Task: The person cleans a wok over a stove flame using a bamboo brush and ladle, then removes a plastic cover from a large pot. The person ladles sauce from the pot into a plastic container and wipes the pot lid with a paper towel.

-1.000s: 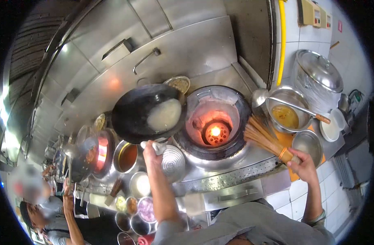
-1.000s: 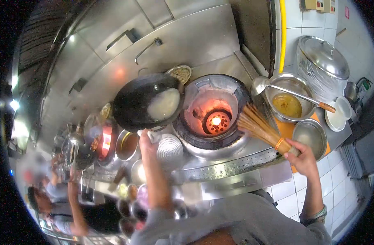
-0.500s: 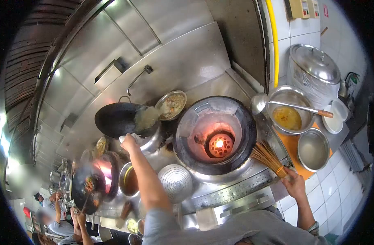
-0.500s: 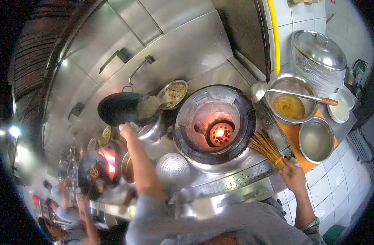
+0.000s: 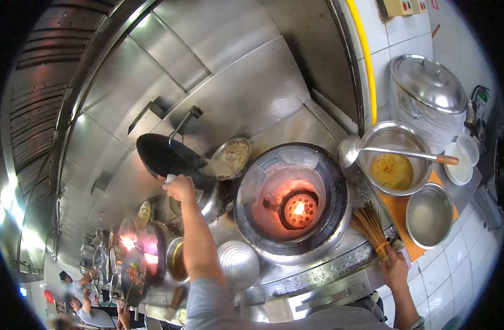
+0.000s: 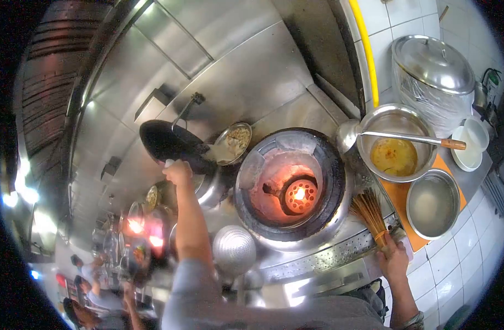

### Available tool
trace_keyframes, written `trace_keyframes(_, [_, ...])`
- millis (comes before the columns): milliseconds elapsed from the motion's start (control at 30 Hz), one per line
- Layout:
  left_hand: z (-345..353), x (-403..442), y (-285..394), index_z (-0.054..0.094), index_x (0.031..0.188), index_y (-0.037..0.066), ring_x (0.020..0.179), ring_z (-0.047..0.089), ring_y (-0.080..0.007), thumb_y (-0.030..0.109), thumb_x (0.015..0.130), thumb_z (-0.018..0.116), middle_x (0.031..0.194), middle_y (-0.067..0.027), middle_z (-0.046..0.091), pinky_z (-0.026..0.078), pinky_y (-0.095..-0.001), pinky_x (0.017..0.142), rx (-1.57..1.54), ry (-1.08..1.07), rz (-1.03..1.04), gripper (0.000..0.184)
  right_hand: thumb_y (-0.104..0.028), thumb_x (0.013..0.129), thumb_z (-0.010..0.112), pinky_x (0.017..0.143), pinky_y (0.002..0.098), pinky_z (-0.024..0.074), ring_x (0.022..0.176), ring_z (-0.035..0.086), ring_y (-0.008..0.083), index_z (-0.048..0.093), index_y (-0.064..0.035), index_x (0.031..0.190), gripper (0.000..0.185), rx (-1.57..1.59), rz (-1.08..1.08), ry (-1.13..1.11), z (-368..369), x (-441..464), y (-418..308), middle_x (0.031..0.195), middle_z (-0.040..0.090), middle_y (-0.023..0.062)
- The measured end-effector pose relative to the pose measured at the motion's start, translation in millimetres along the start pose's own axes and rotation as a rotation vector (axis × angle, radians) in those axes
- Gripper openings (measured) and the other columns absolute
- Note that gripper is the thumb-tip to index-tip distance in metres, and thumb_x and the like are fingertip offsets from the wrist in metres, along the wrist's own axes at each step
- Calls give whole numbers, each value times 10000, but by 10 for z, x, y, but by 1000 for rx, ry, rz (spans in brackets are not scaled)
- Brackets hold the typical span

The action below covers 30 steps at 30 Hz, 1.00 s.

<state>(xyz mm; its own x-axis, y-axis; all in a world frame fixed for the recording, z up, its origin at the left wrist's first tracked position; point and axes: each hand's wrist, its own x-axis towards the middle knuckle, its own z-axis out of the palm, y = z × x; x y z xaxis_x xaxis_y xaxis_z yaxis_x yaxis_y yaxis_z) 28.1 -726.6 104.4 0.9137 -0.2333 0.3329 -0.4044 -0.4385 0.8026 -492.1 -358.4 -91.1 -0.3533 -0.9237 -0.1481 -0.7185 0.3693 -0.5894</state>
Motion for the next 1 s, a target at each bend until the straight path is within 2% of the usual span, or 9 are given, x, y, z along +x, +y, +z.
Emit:
trace_keyframes(200, [146, 9, -35, 426, 1169, -23, 1027, 592, -406, 159, 730, 616, 1164, -282, 529, 489, -454, 899, 262, 67, 323, 511, -152, 680, 715, 789, 469, 481, 950, 541, 437, 419, -147, 1382, 762, 23, -113, -124, 52, -39, 144, 1029, 472, 264])
trace_keyframes(233, [-2, 114, 47, 425, 1205, -10, 1022, 597, -392, 149, 740, 619, 1190, -250, 524, 509, -466, 873, -158, -114, -56, 529, -171, 687, 713, 810, 470, 472, 966, 528, 440, 397, -145, 1392, 772, 26, -177, -143, 28, -46, 168, 1047, 475, 251])
trace_keyframes(333, [-84, 439, -286, 535, 1142, -14, 1009, 615, -323, 123, 803, 579, 1059, -143, 627, 506, -499, 867, -824, -477, -276, 369, -184, 692, 717, 833, 462, 468, 961, 524, 438, 420, -133, 1373, 745, -136, -217, -278, -227, -92, 109, 1076, 472, 245])
trace_keyframes(467, [-847, -207, -558, 592, 1077, 55, 944, 629, -298, 216, 895, 466, 1025, -102, 651, 495, -504, 859, -833, -638, -529, 274, -211, 723, 707, 880, 438, 460, 993, 566, 375, 549, -64, 1244, 564, 248, -343, -299, -824, 196, 95, 1076, 570, 212])
trace_keyframes(700, [-1791, -1927, -1639, 546, 844, 96, 613, 583, -202, 289, 909, 504, 727, -55, 580, 504, -409, 515, -1296, -994, -959, 208, -73, 793, 582, 1032, 435, 353, 1229, 435, 403, 625, -25, 1095, 309, -328, -480, 383, -1700, 2161, 761, 1307, 497, 217])
trace_keyframes(767, [-1726, -2527, -1752, 562, 839, 112, 610, 579, -206, 301, 902, 534, 727, -49, 580, 477, -358, 496, -1082, -813, -904, 201, -90, 823, 538, 1038, 451, 352, 1244, 415, 410, 625, -27, 1085, 283, -697, -573, 420, -1661, 3253, 1728, 1358, 459, 199])
trace_keyframes(833, [-1996, -2997, -1559, 578, 906, 103, 581, 528, -210, 293, 899, 542, 708, -45, 549, 432, -357, 489, -773, -915, -601, 194, -117, 852, 570, 1031, 428, 367, 1226, 446, 383, 486, -9, 1301, 469, -680, -424, -23, -1875, 3511, 1686, 1343, 455, 240])
trace_keyframes(867, [-2005, -3225, -1345, 560, 874, 93, 538, 497, -199, 268, 901, 533, 681, -48, 530, 393, -348, 445, -1148, -687, -1075, 179, -124, 849, 582, 1003, 443, 397, 1174, 497, 364, 485, -21, 1305, 477, -781, -518, 62, -1802, 4288, 2338, 1330, 475, 221])
trace_keyframes(1000, [-2109, -3586, -1242, 520, 852, 23, 567, 588, -230, 131, 833, 548, 689, -106, 569, 449, -387, 424, -1226, -674, -1016, 114, -148, 868, 569, 913, 391, 409, 1081, 510, 304, 481, -33, 1313, 467, -711, -368, 127, -2039, 3464, 1486, 1257, 501, 178])
